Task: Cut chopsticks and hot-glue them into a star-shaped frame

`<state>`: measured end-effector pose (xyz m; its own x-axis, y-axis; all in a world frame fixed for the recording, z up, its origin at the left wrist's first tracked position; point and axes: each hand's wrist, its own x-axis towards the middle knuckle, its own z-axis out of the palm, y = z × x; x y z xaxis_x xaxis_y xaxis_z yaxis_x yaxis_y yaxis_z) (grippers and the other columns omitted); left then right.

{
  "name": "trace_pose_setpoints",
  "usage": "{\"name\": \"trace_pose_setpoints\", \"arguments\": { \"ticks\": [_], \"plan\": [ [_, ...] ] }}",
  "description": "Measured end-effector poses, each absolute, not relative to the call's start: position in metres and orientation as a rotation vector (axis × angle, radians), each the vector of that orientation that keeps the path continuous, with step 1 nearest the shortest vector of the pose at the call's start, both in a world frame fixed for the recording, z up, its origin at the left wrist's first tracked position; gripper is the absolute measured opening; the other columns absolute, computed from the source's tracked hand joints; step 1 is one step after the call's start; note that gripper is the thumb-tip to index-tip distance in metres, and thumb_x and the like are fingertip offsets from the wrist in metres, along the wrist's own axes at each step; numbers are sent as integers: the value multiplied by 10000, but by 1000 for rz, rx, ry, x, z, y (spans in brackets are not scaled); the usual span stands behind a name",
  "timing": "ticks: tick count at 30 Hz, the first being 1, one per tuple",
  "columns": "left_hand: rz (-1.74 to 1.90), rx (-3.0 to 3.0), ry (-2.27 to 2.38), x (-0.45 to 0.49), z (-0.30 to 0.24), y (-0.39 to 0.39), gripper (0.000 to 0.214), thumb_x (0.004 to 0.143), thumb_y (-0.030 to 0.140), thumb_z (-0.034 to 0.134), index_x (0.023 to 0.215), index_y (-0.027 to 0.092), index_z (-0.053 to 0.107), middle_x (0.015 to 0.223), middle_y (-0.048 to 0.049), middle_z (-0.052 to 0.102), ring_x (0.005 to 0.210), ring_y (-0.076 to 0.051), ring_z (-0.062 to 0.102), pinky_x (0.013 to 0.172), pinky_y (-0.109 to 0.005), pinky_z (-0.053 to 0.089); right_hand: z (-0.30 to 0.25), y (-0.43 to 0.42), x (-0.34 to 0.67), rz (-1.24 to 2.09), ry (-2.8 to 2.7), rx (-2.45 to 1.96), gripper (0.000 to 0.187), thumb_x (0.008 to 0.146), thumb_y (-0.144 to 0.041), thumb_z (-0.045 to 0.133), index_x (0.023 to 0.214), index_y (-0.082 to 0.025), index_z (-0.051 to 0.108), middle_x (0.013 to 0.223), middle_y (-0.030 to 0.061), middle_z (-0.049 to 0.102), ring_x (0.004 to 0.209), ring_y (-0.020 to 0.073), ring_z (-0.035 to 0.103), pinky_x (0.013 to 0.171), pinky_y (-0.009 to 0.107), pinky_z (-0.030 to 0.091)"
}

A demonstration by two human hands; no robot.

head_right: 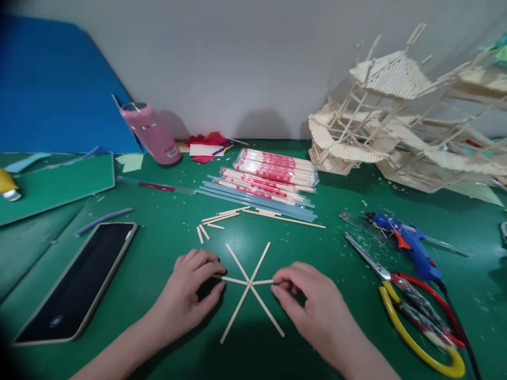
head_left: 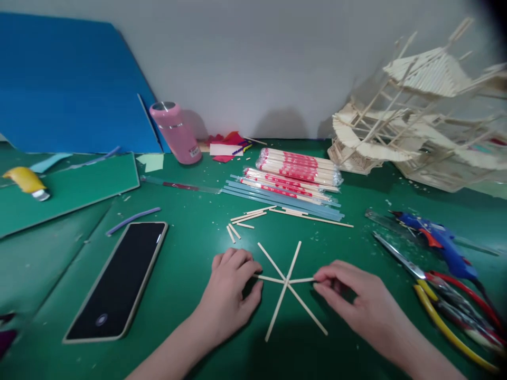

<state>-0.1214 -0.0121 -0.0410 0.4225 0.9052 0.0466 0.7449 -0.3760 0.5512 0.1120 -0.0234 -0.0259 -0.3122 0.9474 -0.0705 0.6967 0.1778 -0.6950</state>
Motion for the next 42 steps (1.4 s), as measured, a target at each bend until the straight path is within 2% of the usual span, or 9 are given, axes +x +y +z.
{"name": "trace_pose_setpoints", "arguments": {
  "ticks": [7,13,23,42],
  "plan": [
    [413,2276,1348,-118,-44,-13,155,817,183,416,761,196,560,794,-23,489,779,-171,423,688,-331,296,-53,-52,104,778,-2048,-1553,88,769,-267,515,820,-226,573,767,17,555,702,142,517,602,251,425],
    [411,2291,1343,-117,-44,-14,171,831,199,415,752,200,566,777,-17,483,768,-163,423,696,-329,287,-56,-50,90,632,-2094,-1602,97,773,-278,508,763,-225,589,690,8,543,659,156,492,585,281,352],
    [411,2333,1268,-111,-47,-11,193,843,169,394,750,185,562,725,-11,504,734,-150,420,685,-320,281,-61,-47,78,524,-2085,-1627,134,755,-190,508,635,-211,565,614,-9,542,621,145,469,574,271,253],
    [371,2384,1238,-111,-45,-9,220,826,136,397,767,200,599,712,-12,525,722,-153,416,683,-328,271,-61,-48,76,484,-2133,-1607,159,778,-178,470,643,-204,551,625,-6,524,610,138,463,574,272,253]
  ]
}}
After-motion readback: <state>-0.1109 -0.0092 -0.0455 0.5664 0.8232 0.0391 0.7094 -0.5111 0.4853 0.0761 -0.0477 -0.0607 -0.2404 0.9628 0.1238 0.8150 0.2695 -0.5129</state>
